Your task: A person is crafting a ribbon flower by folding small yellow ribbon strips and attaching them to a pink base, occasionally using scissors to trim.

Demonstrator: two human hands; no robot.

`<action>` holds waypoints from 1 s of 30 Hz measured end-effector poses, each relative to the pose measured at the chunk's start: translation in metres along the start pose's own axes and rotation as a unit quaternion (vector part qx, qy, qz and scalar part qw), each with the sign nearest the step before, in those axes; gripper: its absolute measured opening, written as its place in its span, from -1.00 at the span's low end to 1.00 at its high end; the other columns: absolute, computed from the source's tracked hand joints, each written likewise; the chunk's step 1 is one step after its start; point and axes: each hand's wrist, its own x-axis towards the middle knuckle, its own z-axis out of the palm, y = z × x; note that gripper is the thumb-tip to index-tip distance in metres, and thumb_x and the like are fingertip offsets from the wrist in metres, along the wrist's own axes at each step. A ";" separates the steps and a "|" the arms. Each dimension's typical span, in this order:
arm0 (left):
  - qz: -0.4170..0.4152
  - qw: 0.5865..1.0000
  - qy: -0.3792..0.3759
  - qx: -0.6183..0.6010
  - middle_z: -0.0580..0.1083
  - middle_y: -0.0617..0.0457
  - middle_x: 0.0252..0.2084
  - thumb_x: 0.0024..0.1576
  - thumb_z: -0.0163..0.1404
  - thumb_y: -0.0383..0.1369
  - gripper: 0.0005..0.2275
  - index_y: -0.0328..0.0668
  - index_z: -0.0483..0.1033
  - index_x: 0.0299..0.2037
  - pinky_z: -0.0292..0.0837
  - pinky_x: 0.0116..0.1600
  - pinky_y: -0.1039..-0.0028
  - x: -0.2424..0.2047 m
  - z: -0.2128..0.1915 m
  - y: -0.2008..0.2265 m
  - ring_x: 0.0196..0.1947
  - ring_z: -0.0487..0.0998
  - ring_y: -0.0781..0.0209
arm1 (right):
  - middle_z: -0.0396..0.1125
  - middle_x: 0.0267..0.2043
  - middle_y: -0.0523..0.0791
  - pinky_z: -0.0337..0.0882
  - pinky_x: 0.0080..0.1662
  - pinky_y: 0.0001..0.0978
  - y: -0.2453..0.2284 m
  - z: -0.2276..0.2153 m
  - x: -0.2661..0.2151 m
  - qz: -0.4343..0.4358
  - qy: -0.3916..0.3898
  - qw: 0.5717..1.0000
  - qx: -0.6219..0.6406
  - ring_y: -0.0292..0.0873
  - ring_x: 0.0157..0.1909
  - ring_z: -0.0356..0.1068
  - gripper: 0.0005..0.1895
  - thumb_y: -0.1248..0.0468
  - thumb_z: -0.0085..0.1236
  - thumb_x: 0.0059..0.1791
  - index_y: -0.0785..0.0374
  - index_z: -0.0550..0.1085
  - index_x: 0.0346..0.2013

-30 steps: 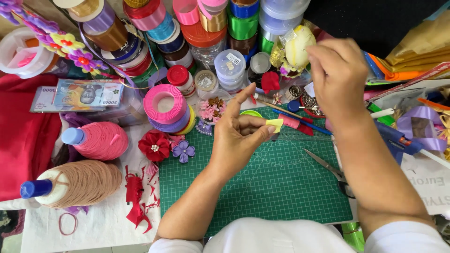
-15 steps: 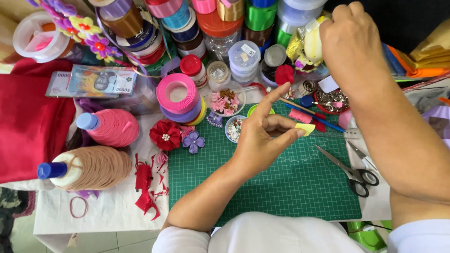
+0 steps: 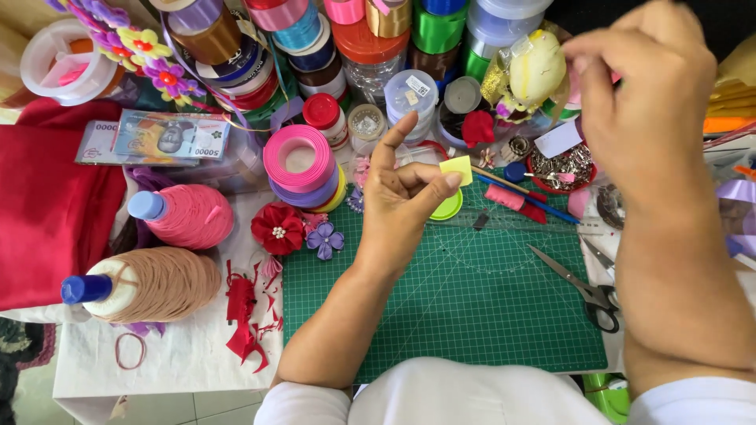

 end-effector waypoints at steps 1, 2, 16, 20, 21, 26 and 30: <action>0.001 1.000 0.000 0.003 0.56 0.23 -0.44 0.12 0.18 -0.49 -0.28 -0.28 0.05 0.47 0.40 -0.12 0.67 0.000 -0.001 0.001 -0.40 0.47 0.54 | 0.38 -0.14 0.10 0.28 -0.01 -0.10 -0.018 -0.013 -0.001 0.052 0.019 0.984 0.169 0.05 -0.06 0.35 -0.79 0.69 0.22 0.21 0.50 0.72 0.05; 0.001 1.000 -0.001 0.003 0.56 0.23 -0.44 0.12 0.18 -0.49 -0.28 -0.28 0.05 0.47 0.40 -0.12 0.67 0.000 -0.001 0.001 -0.40 0.47 0.54 | 0.38 -0.14 0.10 0.28 -0.01 -0.10 -0.030 -0.017 -0.004 0.053 0.020 0.984 0.168 0.05 -0.06 0.35 -0.79 0.69 0.22 0.21 0.50 0.72 0.05; -0.074 0.989 -0.127 -0.033 0.53 0.32 -0.44 0.10 0.20 -0.48 -0.29 -0.28 0.13 0.47 0.31 -0.24 0.73 -0.011 0.014 -0.016 -0.41 0.40 0.61 | 0.49 -0.17 -0.03 0.55 0.09 -0.44 -0.077 0.000 -0.040 0.318 -0.012 0.742 0.590 -0.19 -0.06 0.52 -0.90 0.45 0.13 0.01 0.32 0.55 -0.20; -0.102 0.980 -0.077 -0.152 0.64 0.12 -0.37 0.09 0.21 -0.54 -0.29 -0.30 0.14 0.46 0.55 -0.08 0.56 -0.002 -0.002 -0.024 -0.31 0.64 0.38 | 0.49 -0.20 -0.06 0.62 0.10 -0.35 -0.062 0.003 -0.050 0.354 0.039 0.595 0.720 -0.05 -0.04 0.59 -0.89 0.42 0.07 0.07 0.29 0.52 -0.13; -0.119 0.972 -0.052 -0.197 0.58 0.11 -0.37 0.09 0.19 -0.56 -0.30 -0.30 0.13 0.46 0.54 0.05 0.41 0.001 -0.003 -0.020 -0.20 0.64 0.19 | 0.46 -0.24 -0.06 0.59 0.19 -0.14 -0.060 0.001 -0.049 0.346 0.053 0.566 0.747 -0.11 -0.09 0.53 -0.89 0.41 0.06 0.07 0.27 0.52 -0.14; -0.136 0.951 -0.036 -0.274 0.61 -0.15 -0.14 0.17 0.15 -0.55 -0.38 -0.36 0.14 0.43 0.54 0.23 0.28 0.005 -0.010 -0.016 -0.03 0.65 0.06 | 0.38 -0.23 -0.14 0.54 0.28 0.06 -0.053 0.000 -0.055 0.343 0.105 0.489 0.795 -0.17 -0.09 0.41 -0.94 0.34 0.09 0.11 0.19 0.52 -0.16; -0.149 0.949 -0.030 -0.278 0.61 -0.20 -0.09 0.18 0.16 -0.53 -0.37 -0.34 0.13 0.44 0.50 0.26 0.26 0.007 -0.014 -0.022 0.00 0.64 0.04 | 0.26 -0.24 -0.17 0.51 0.08 -0.30 -0.050 -0.001 -0.055 0.362 0.161 0.452 0.799 -0.23 -0.12 0.29 -0.93 0.34 0.11 0.09 0.18 0.49 -0.13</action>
